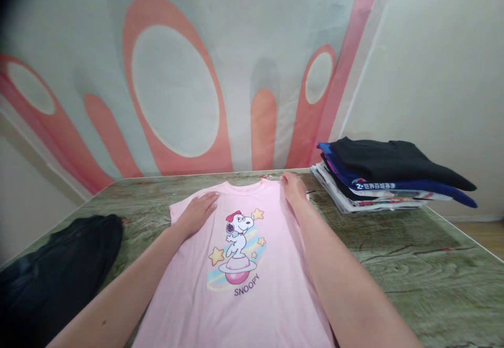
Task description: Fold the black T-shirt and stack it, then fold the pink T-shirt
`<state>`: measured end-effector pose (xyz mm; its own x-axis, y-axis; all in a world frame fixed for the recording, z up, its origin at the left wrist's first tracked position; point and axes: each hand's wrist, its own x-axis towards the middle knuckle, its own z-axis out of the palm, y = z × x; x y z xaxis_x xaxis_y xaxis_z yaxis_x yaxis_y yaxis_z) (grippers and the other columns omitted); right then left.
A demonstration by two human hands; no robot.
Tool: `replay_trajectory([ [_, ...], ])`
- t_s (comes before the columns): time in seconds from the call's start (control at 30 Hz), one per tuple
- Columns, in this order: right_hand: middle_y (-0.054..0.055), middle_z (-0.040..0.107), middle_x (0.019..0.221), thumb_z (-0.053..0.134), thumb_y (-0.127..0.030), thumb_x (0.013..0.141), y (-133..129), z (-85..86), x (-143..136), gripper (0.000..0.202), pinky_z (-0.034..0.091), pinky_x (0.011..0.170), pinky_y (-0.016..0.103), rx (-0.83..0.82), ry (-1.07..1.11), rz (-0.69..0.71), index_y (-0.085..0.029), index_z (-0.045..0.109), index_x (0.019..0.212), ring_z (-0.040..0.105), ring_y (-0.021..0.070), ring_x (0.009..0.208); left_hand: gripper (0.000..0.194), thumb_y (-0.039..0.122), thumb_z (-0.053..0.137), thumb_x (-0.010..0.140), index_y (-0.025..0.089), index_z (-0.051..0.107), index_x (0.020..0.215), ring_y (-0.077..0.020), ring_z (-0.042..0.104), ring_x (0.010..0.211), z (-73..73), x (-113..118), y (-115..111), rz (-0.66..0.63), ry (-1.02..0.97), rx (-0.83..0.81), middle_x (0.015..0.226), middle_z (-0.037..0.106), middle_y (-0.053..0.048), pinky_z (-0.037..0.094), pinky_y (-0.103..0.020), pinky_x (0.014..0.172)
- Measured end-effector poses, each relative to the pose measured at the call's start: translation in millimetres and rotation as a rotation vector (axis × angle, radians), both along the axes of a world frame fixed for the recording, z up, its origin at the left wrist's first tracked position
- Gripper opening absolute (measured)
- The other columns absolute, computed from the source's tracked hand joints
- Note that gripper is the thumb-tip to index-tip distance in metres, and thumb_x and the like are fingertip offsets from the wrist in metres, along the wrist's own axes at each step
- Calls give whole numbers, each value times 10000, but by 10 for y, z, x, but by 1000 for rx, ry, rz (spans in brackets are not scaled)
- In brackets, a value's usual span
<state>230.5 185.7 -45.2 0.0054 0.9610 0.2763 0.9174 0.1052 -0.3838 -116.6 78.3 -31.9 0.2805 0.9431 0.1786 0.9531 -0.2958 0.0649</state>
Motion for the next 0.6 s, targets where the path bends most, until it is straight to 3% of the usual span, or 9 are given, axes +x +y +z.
replay_trajectory([
  [0.1, 55, 710, 951, 438, -442, 923, -8, 27, 45, 331, 370, 671, 239, -90, -22, 70, -219, 677, 969, 617, 177, 849, 434, 337, 334, 942, 229, 458, 1344, -204, 365, 1326, 86, -91, -10, 140, 23, 94, 1450, 417, -70, 298, -383, 1073],
  [0.2, 31, 716, 867, 509, -453, 879, -28, 31, 95, 289, 368, 645, 232, -122, -38, 82, -229, 686, 920, 625, 171, 791, 429, 389, 378, 912, 177, 526, 1253, -278, 505, 1188, 202, -287, -39, 422, 43, 150, 1297, 549, -140, 411, -425, 956],
  [0.3, 49, 716, 881, 514, -420, 879, -58, 15, 106, 265, 370, 663, 244, -125, -60, 66, -221, 686, 912, 628, 184, 816, 460, 499, 382, 885, 138, 619, 1044, -326, 598, 1024, 303, -554, -32, 649, 55, 22, 1080, 649, -180, 469, -437, 835],
  [0.43, 83, 712, 920, 480, -418, 902, -98, -6, 51, 289, 373, 683, 269, -65, -98, 21, -211, 679, 927, 628, 207, 846, 543, 613, 321, 868, 175, 643, 888, -315, 647, 911, 412, -786, 4, 727, 7, -141, 966, 690, -157, 485, -391, 744],
  [0.53, 65, 712, 928, 451, -423, 919, -112, -1, 23, 294, 373, 665, 273, 3, -110, -19, -230, 668, 962, 630, 201, 817, 602, 662, 273, 859, 193, 651, 878, -317, 652, 892, 491, -778, 16, 713, 7, -140, 947, 699, -147, 475, -377, 715],
  [0.6, 54, 710, 949, 437, -413, 929, -118, 15, 30, 289, 375, 671, 278, 44, -110, -25, -242, 665, 974, 627, 199, 818, 599, 683, 309, 839, 200, 663, 821, -303, 658, 855, 525, -712, 16, 637, 22, -209, 892, 709, -131, 461, -340, 687],
])
